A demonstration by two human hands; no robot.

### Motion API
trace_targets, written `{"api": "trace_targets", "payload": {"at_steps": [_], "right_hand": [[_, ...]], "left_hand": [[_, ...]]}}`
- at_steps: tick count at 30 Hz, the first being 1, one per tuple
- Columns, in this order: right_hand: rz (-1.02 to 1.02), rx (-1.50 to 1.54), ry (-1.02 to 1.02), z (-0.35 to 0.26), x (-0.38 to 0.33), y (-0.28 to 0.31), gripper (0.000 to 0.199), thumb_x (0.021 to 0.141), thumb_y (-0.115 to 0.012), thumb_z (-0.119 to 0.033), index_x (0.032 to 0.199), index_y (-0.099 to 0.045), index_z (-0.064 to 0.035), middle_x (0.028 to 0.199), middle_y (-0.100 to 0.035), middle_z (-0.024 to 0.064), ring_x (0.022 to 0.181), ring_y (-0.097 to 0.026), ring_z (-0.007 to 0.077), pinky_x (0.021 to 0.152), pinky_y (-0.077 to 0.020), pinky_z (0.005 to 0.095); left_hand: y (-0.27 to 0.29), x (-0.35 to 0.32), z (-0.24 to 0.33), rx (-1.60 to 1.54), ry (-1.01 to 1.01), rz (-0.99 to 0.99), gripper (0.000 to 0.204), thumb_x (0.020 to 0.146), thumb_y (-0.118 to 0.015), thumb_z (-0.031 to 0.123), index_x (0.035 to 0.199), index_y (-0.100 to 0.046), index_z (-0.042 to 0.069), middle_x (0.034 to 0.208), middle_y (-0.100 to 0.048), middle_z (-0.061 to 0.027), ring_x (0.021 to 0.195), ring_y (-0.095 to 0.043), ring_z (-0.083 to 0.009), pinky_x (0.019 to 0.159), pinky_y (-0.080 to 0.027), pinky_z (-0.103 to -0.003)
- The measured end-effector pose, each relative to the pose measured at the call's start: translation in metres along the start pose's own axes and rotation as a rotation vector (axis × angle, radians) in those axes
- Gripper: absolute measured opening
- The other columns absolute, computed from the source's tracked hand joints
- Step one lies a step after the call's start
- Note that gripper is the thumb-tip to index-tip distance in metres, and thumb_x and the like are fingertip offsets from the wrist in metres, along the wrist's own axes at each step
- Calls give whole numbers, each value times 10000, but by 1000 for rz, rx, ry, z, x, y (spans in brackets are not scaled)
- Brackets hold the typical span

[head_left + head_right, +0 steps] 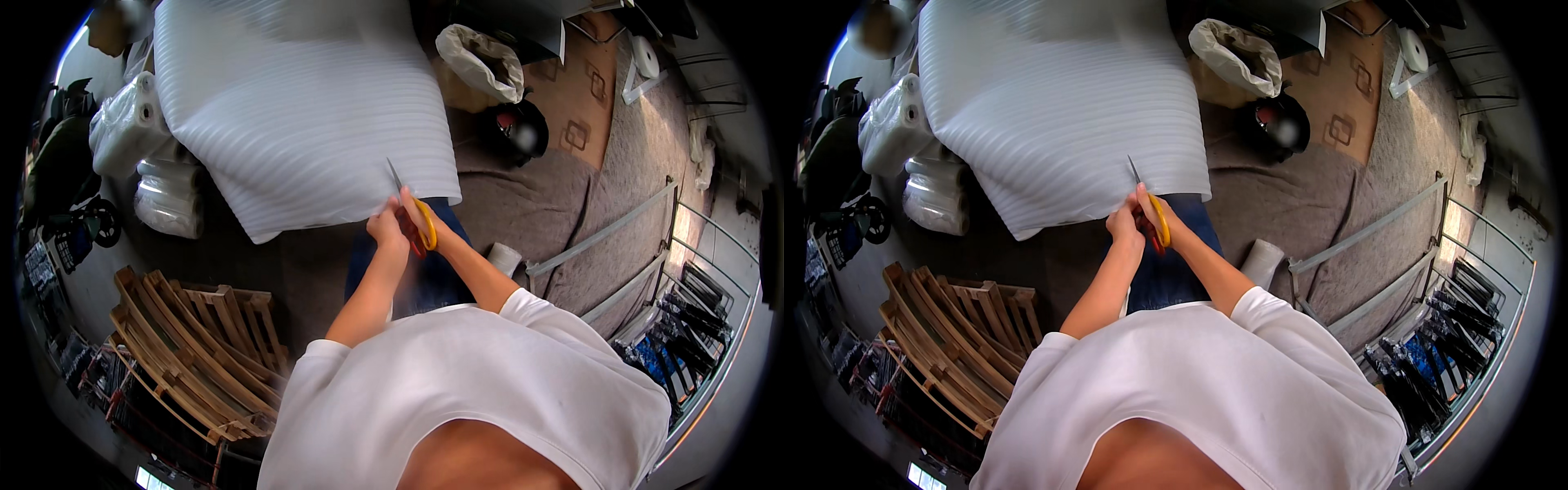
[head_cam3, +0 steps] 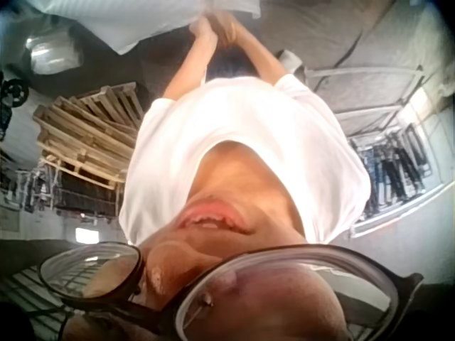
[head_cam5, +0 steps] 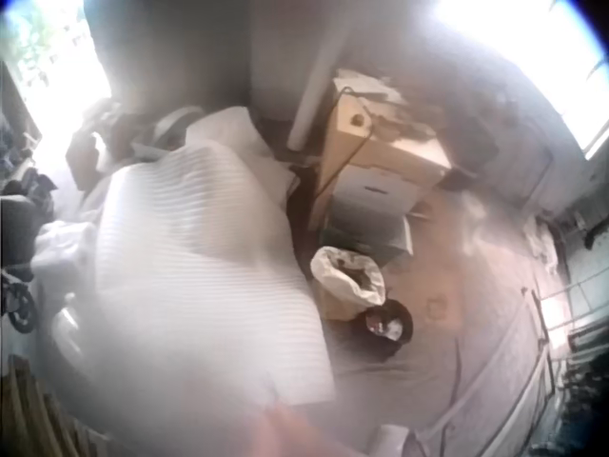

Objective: The person uses yellow-handled scissors to cut a large white sheet of bubble wrap into smaller pieces. They repeatedly lift, position, and cut the material, then fold and stack the cut pieces on the floor.

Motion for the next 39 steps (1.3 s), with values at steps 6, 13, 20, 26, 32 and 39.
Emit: {"api": "trace_targets", "payload": {"at_steps": [6, 13, 20, 26, 32, 39], "right_hand": [[37, -24, -32, -7, 19, -2, 651, 766, -310, -664, 732, -501, -42, 530, -434, 24, 392, -369, 101, 353, -298, 249], [195, -176, 148, -23, 60, 3, 676, 793, -295, -632, 812, -500, 11, 726, -496, 90, 673, -422, 145, 608, -381, 271], [205, -230, 131, -39, 114, 1, 815, 775, -239, -668, 1039, -496, 59, 950, -515, 165, 876, -454, 196, 783, -371, 307], [247, -293, 145, -54, 161, 3, 899, 735, -234, -717, 1106, -461, 70, 976, -515, 173, 881, -481, 228, 770, -385, 320], [152, -289, 20, -58, 218, 12, 886, 720, -230, -734, 1016, -499, 57, 775, -495, 99, 676, -472, 171, 574, -411, 315], [213, -121, 42, -65, 290, 15, 514, 752, -489, -524, 717, -489, -11, 617, -419, 45, 556, -386, 123, 456, -333, 296]], "left_hand": [[7, 9, -4, 9, 8, 17, 94, 777, -562, 69, 779, -517, -14, 675, -560, -86, 532, -556, -185, 431, -424, -281], [6, 6, -5, -10, -62, -1, 95, 741, -627, 145, 735, -551, 87, 615, -525, 28, 517, -427, -43, 455, -244, -201], [23, 4, -21, 67, 47, 148, 162, 699, -678, 169, 761, -550, 92, 645, -486, 54, 544, -388, -35, 477, -274, -176], [36, -7, -30, 61, 70, 123, 196, 689, -690, 182, 791, -547, 95, 668, -483, 54, 586, -399, -44, 523, -295, -183], [56, -18, -48, 21, 148, 158, 137, 728, -650, 140, 777, -540, 75, 665, -488, 41, 584, -395, -51, 535, -295, -188], [87, -21, -78, -69, 211, 190, 113, 712, -639, 89, 785, -563, 48, 672, -506, 24, 572, -391, -63, 542, -294, -195]]}}
Point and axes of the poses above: each hand's wrist, its own x-axis towards the middle knuckle, its own y-axis out of the back of the hand, z = x × y, the point moved 4 cm from there along x, towards the middle knuckle
